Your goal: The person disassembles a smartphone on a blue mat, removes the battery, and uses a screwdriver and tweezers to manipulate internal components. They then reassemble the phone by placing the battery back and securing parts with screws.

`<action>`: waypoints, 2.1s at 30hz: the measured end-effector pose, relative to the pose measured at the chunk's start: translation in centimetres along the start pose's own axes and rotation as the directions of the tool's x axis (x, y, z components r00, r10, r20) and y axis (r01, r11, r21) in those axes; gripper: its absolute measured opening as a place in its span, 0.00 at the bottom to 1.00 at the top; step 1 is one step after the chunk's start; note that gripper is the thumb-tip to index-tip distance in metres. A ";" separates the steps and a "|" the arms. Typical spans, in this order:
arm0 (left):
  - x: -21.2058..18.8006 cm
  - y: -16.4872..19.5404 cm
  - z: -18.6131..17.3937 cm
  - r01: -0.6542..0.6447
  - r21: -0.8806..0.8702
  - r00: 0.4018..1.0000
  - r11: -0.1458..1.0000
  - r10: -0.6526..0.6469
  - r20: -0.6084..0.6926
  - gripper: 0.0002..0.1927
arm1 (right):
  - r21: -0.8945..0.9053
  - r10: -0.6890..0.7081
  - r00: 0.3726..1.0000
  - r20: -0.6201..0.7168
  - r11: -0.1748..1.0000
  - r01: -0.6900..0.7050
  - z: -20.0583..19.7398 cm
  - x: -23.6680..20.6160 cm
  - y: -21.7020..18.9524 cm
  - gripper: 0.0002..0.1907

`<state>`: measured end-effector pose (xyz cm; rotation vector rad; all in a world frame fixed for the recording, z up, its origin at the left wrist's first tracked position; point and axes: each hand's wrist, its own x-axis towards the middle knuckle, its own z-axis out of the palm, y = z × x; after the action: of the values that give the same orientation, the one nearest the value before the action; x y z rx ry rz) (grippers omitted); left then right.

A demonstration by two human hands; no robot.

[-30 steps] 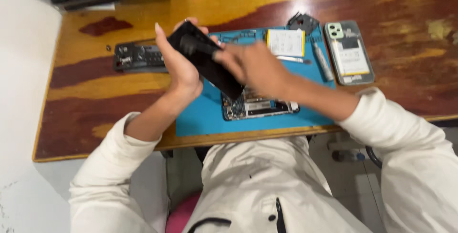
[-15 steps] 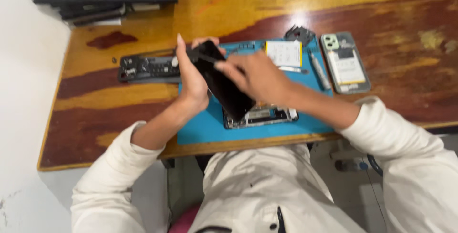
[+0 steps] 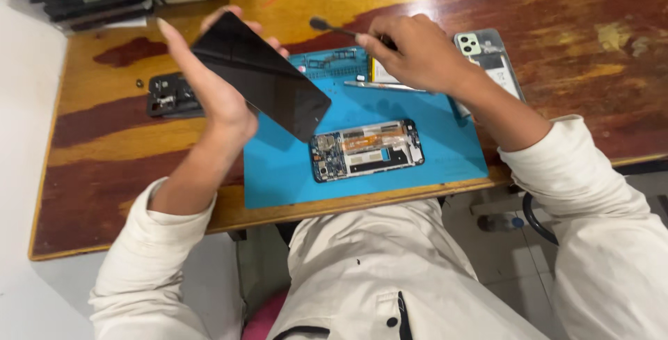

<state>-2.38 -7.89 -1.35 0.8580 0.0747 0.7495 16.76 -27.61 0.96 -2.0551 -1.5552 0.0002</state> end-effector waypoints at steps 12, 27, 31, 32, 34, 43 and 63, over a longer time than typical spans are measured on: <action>-0.4 0.2 1.4 -0.465 0.315 0.884 0.827 0.412 0.222 0.37 | -0.155 -0.098 0.976 0.196 0.979 0.129 0.1 -2.4 -1.6 0.18; -5.0 -1.0 6.0 -0.902 0.427 0.413 -0.070 0.156 0.898 0.37 | 0.999 -0.119 0.993 0.022 0.026 -0.019 -1.6 -2.6 1.9 0.46; -6.7 -0.6 5.9 -0.727 0.686 0.668 0.016 -0.218 0.712 0.62 | 0.996 -0.115 0.993 0.003 0.094 0.008 -3.4 -2.3 4.5 0.48; -6.6 -0.7 5.8 -0.730 0.683 0.661 -0.025 -0.281 0.696 0.63 | 0.992 -0.134 0.991 -0.008 0.121 0.024 -3.5 -2.3 4.8 0.48; -6.3 -1.2 5.6 -0.739 0.665 0.646 -0.106 -0.391 0.656 0.64 | 0.981 -0.176 0.984 -0.023 0.185 0.056 -3.7 -2.3 5.2 0.50; -5.3 -0.6 4.6 -0.712 0.702 0.631 0.011 -0.430 0.646 0.37 | 0.965 -0.203 0.979 0.020 0.259 0.034 -3.3 -2.2 5.4 0.48; -0.1 2.7 2.9 -0.403 0.498 0.725 0.768 -0.065 0.686 0.14 | 0.926 -0.074 0.989 0.131 0.365 -0.095 -2.5 -2.0 4.2 0.38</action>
<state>-3.02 -8.75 2.49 1.7739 -0.4547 0.5460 20.57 -31.19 0.60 -1.0977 -1.1345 0.8883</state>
